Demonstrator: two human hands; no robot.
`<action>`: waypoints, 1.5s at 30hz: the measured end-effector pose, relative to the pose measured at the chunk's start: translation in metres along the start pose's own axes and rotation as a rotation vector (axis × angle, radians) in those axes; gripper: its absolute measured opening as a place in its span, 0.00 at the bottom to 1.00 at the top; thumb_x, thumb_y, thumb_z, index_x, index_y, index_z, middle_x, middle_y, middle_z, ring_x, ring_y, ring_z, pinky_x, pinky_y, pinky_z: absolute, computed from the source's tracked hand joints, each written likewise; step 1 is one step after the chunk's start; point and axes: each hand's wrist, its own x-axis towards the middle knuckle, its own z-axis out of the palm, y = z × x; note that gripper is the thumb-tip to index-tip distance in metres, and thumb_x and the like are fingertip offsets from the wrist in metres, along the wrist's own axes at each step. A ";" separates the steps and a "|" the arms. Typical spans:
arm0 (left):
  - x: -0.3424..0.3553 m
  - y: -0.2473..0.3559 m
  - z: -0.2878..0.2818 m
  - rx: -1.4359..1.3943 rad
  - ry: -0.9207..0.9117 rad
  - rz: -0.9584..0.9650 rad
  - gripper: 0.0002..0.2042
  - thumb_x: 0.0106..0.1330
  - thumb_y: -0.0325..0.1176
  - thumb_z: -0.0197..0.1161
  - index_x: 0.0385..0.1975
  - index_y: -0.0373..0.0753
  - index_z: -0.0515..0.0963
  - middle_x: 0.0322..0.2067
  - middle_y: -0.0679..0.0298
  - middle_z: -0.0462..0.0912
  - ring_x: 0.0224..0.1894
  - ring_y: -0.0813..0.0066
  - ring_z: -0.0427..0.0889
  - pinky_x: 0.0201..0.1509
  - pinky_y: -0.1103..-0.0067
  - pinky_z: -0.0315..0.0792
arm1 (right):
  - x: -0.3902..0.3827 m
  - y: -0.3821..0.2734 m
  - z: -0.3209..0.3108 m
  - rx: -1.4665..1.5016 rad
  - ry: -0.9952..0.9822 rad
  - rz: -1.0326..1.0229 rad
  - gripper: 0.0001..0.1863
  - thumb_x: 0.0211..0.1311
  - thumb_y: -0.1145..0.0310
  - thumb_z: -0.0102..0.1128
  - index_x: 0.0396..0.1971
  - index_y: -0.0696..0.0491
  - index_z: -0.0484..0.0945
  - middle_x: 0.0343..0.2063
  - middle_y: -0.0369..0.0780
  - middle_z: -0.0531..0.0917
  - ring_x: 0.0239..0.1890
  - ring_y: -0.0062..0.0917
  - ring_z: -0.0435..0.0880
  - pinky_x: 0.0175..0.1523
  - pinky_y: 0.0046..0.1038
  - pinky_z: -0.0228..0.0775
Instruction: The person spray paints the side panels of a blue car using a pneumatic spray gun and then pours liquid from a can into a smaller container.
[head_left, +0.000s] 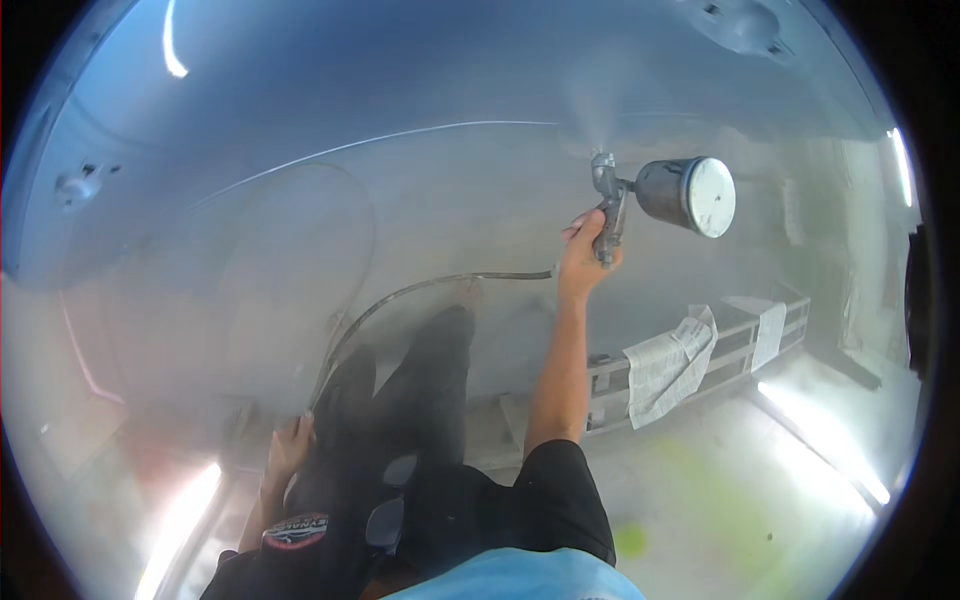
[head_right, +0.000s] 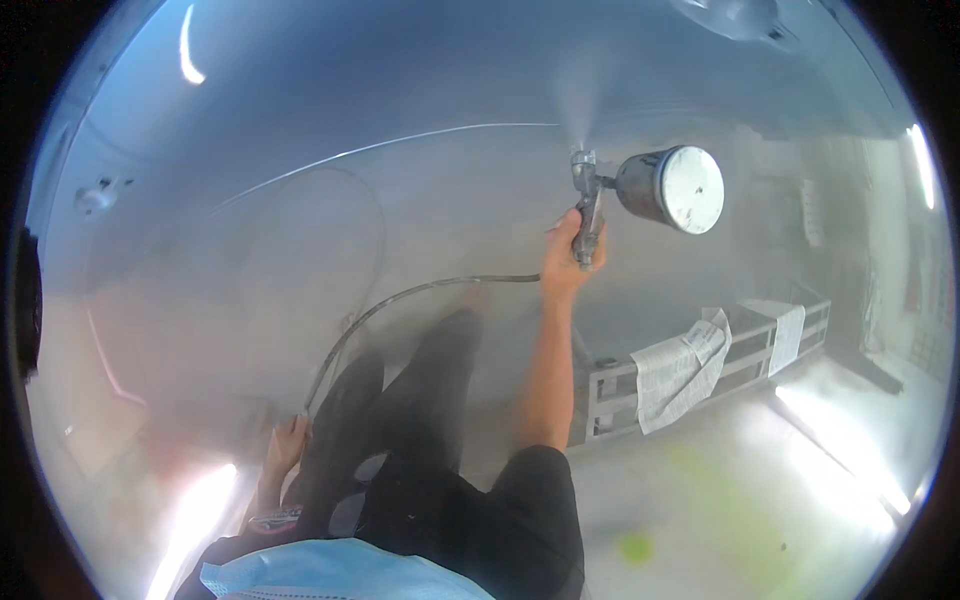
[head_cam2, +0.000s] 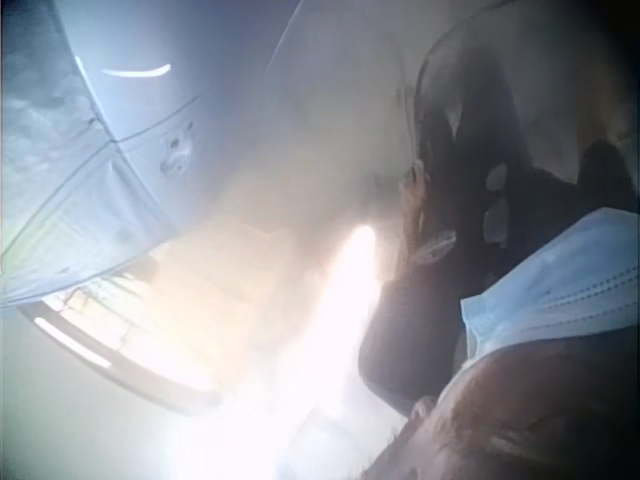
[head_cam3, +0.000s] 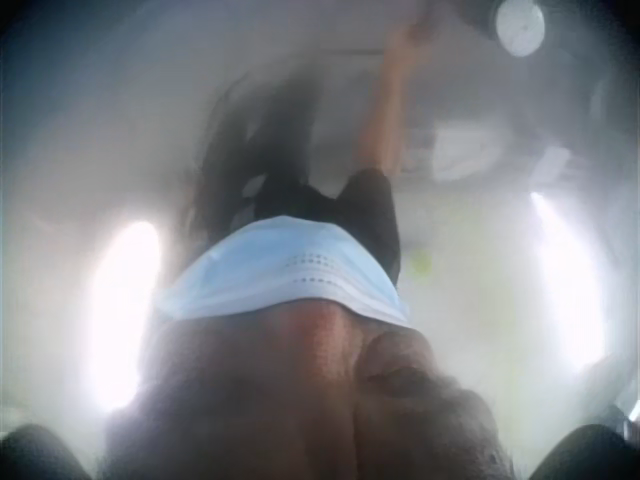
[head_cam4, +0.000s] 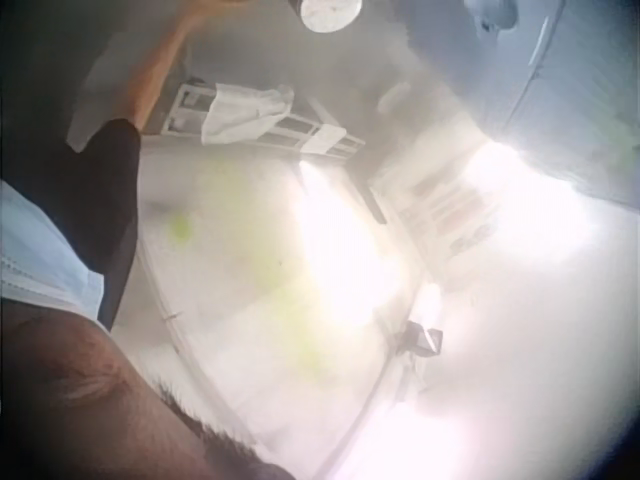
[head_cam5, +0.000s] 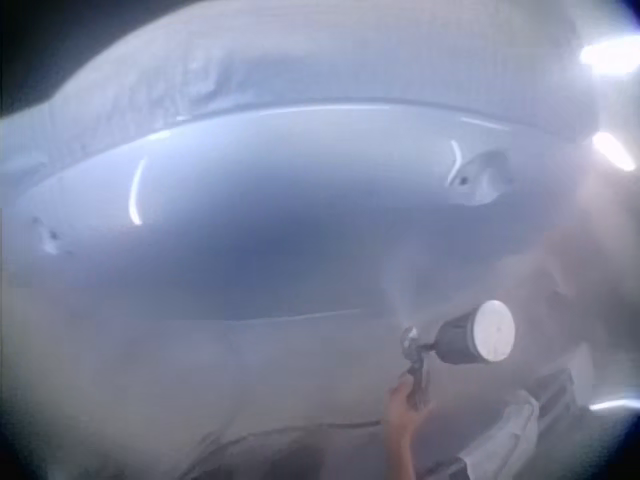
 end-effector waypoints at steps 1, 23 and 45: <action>-0.006 -0.017 -0.006 -0.011 0.011 -0.026 0.26 0.75 0.49 0.48 0.26 0.30 0.78 0.20 0.49 0.78 0.25 0.50 0.80 0.33 0.63 0.71 | -0.024 -0.002 0.017 0.002 -0.038 -0.061 0.13 0.71 0.63 0.60 0.35 0.59 0.76 0.21 0.36 0.78 0.19 0.18 0.77 0.26 0.21 0.68; -0.057 -0.154 -0.013 -0.264 0.234 -0.276 0.32 0.76 0.56 0.45 0.20 0.30 0.77 0.16 0.56 0.75 0.24 0.68 0.75 0.32 0.68 0.69 | -0.314 -0.022 0.276 0.347 -0.703 0.159 0.25 0.64 0.45 0.65 0.31 0.55 0.77 0.15 0.35 0.75 0.18 0.19 0.75 0.23 0.23 0.66; 0.028 0.037 0.042 0.010 0.005 -0.100 0.28 0.76 0.49 0.48 0.21 0.31 0.76 0.15 0.58 0.73 0.20 0.69 0.73 0.28 0.69 0.68 | 0.050 0.050 0.006 0.256 -0.150 0.249 0.41 0.67 0.31 0.44 0.38 0.63 0.74 0.23 0.40 0.79 0.20 0.22 0.78 0.20 0.22 0.69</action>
